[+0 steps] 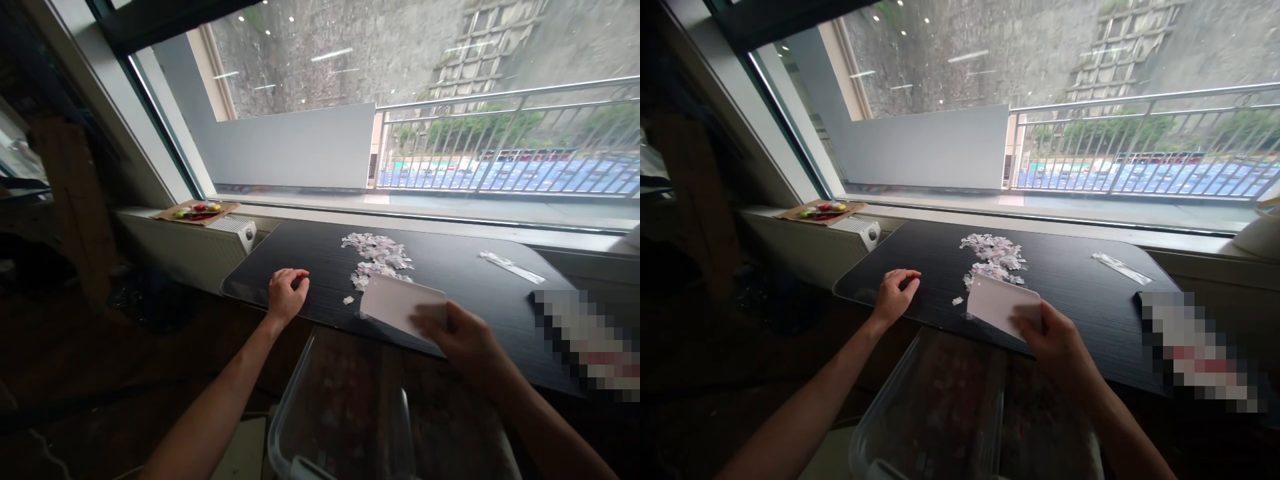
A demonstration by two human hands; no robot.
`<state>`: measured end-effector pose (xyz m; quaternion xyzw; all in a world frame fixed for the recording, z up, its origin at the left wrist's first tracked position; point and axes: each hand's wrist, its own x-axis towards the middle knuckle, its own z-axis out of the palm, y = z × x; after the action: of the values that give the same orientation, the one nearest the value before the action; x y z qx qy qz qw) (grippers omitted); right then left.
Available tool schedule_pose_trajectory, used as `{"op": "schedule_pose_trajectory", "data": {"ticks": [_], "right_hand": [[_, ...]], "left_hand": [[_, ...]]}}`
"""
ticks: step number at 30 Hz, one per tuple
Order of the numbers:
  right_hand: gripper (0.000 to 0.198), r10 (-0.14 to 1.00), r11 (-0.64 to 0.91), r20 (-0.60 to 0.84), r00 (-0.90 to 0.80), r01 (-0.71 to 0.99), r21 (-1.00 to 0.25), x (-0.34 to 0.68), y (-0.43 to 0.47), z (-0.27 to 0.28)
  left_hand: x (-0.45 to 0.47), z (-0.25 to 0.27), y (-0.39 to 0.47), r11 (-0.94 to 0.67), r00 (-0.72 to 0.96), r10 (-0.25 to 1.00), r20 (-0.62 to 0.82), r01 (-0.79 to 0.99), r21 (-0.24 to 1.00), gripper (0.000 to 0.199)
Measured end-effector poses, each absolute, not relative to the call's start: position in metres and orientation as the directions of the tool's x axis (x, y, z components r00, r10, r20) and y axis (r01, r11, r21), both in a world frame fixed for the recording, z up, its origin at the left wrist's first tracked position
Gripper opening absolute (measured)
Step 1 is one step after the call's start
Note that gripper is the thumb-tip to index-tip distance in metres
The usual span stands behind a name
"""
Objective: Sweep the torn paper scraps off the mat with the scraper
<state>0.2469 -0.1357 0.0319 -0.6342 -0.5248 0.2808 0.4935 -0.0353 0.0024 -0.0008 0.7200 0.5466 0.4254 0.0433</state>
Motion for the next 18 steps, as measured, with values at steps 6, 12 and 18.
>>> {"op": "schedule_pose_trajectory", "data": {"ticks": [6, 12, 18], "right_hand": [[0.028, 0.974, -0.013, 0.072, 0.216, 0.369, -0.929, 0.243, -0.133, 0.037], [0.027, 0.971, -0.028, 0.059, 0.23, 0.355, -0.935, 0.25, -0.137, 0.035], [0.028, 0.958, -0.091, -0.012, 0.286, 0.262, -0.961, 0.256, -0.142, 0.036]], "left_hand": [[-0.032, -0.002, -0.001, -0.38, 0.018, 0.801, 0.599, 0.787, 0.485, 0.012], [-0.027, -0.002, -0.006, -0.35, 0.041, 0.805, 0.591, 0.838, 0.419, 0.013], [-0.026, -0.002, -0.008, -0.338, 0.059, 0.806, 0.589, 0.862, 0.377, 0.014]]}}
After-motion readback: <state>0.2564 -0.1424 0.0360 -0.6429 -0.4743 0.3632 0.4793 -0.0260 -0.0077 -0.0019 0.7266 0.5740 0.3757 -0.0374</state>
